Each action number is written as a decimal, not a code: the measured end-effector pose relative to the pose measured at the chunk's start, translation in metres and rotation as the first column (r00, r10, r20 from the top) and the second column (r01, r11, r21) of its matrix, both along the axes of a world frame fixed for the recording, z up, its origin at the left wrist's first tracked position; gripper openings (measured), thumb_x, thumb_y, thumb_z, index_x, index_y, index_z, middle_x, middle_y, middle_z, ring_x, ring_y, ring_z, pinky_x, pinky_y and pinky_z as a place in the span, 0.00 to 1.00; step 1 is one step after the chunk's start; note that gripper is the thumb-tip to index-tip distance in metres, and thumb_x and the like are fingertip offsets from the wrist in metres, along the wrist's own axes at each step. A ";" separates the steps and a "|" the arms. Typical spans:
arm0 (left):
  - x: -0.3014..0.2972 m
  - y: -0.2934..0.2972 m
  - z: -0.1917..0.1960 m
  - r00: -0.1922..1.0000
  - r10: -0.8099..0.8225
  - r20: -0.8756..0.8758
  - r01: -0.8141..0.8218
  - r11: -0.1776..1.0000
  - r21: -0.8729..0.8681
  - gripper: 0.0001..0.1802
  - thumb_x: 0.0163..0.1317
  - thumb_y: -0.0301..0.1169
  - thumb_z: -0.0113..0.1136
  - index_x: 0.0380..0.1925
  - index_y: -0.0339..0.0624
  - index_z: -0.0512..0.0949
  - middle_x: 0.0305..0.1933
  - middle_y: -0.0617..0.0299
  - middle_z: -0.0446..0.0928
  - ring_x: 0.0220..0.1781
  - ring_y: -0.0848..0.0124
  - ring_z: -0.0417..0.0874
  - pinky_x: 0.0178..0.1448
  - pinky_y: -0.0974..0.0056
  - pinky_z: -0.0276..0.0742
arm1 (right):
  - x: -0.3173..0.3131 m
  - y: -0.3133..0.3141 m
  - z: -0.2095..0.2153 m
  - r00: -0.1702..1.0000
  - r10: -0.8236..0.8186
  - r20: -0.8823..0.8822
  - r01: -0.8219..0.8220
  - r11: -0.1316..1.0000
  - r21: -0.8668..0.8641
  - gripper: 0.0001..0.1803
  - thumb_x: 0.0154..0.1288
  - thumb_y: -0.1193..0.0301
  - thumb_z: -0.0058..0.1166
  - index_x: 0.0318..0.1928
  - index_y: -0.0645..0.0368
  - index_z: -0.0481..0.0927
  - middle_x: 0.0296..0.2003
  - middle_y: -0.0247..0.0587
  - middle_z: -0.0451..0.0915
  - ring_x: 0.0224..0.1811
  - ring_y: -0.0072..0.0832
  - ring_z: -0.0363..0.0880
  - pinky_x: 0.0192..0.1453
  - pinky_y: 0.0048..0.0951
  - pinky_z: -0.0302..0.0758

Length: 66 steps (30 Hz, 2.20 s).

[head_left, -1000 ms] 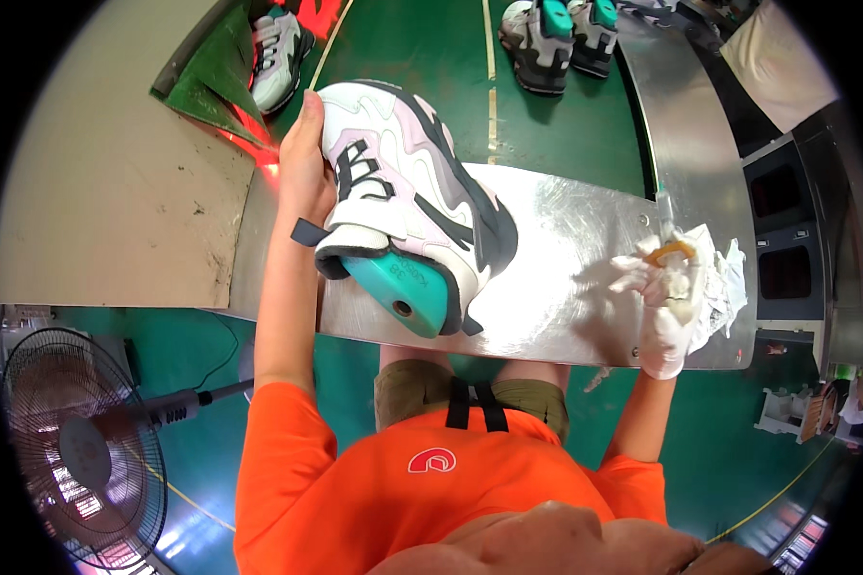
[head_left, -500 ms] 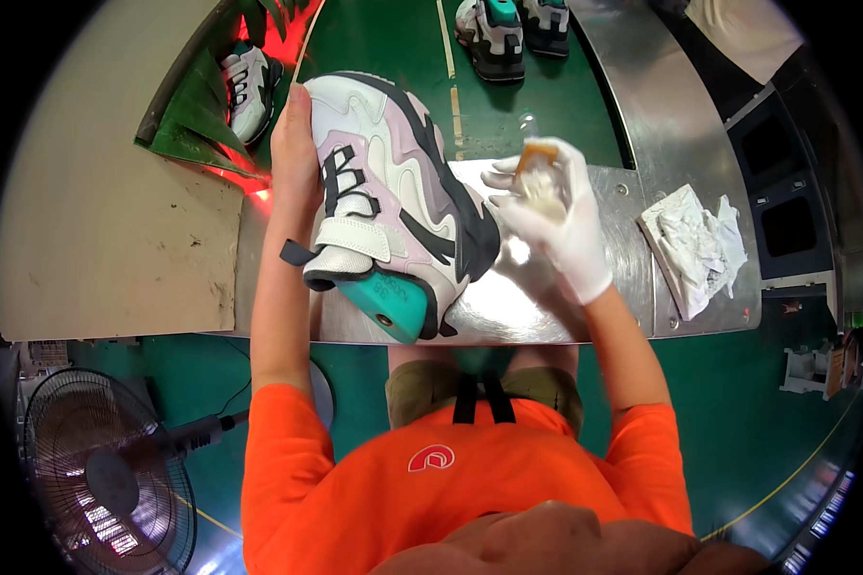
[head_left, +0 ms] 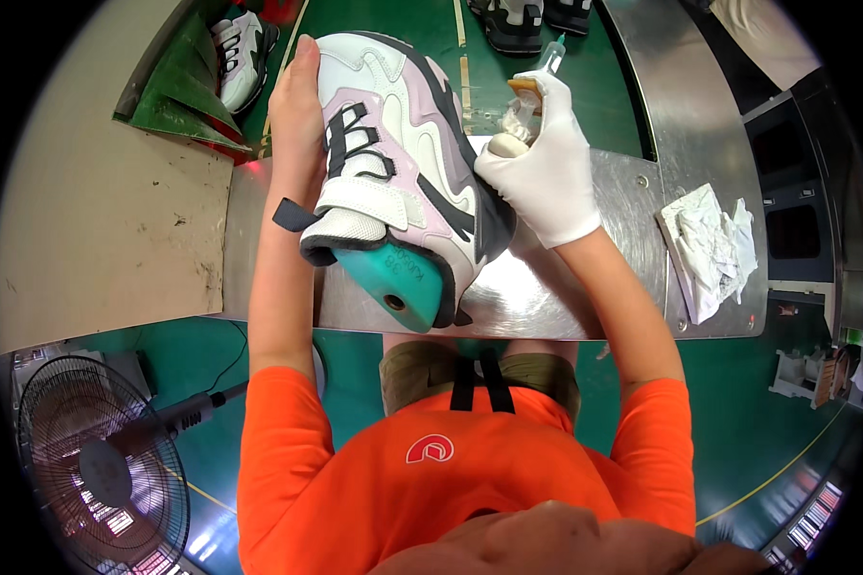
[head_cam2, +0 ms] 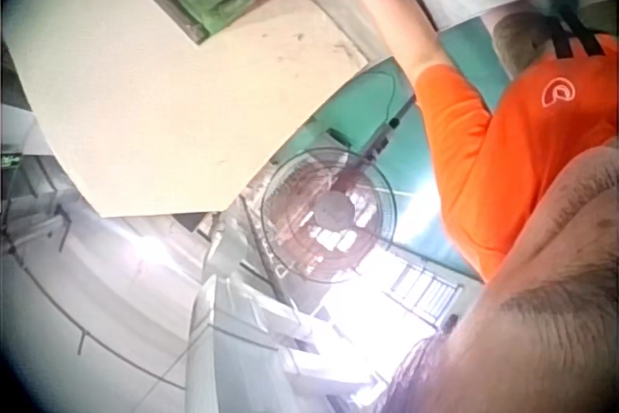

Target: The person uses a syringe to apply glue to the sole and side seams of a white and pink sneaker. They hold the shoe with a teal shoe tree inserted, rotate it to access different areas, and wipe the applied glue with a white cloth. The process is repeated for multiple sneakers on a metal workbench.

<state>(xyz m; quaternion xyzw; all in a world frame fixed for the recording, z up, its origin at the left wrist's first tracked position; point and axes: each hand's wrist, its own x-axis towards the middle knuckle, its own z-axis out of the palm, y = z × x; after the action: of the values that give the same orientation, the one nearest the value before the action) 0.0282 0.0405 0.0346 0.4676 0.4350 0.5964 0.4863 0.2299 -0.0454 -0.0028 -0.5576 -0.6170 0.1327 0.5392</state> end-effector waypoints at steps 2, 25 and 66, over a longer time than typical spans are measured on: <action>-0.001 0.001 -0.001 1.000 -0.013 -0.002 0.013 1.000 0.028 0.21 0.73 0.44 0.49 0.40 0.33 0.77 0.38 0.62 0.80 0.36 0.76 0.80 0.40 0.70 0.76 | 0.000 0.002 0.001 0.999 0.019 0.027 -0.019 1.000 -0.009 0.34 0.44 0.74 0.63 0.55 0.60 0.67 0.46 0.54 0.75 0.47 0.49 0.77 0.52 0.40 0.75; -0.004 0.015 -0.009 0.998 -0.041 -0.045 0.043 0.998 0.054 0.25 0.71 0.50 0.53 0.41 0.35 0.78 0.37 0.62 0.80 0.36 0.77 0.78 0.42 0.71 0.74 | 0.051 -0.012 -0.015 0.962 0.165 -0.218 -0.195 0.974 -0.119 0.36 0.47 0.75 0.65 0.58 0.59 0.66 0.46 0.43 0.74 0.48 0.30 0.74 0.57 0.27 0.70; 0.157 -0.086 -0.010 0.618 -0.782 0.081 0.783 0.602 -0.156 0.18 0.66 0.40 0.61 0.37 0.33 0.86 0.30 0.66 0.79 0.30 0.79 0.64 0.37 0.72 0.59 | 0.082 -0.164 0.018 0.882 0.408 -0.236 -0.440 0.893 -0.099 0.36 0.45 0.78 0.68 0.58 0.58 0.70 0.45 0.39 0.78 0.38 0.26 0.79 0.43 0.30 0.79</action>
<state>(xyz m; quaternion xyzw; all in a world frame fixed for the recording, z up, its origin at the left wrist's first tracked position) 0.1849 -0.0452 0.0244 0.5645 0.2363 0.2840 0.7382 0.3115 -0.2097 0.0152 -0.4306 -0.6524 0.3515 0.5152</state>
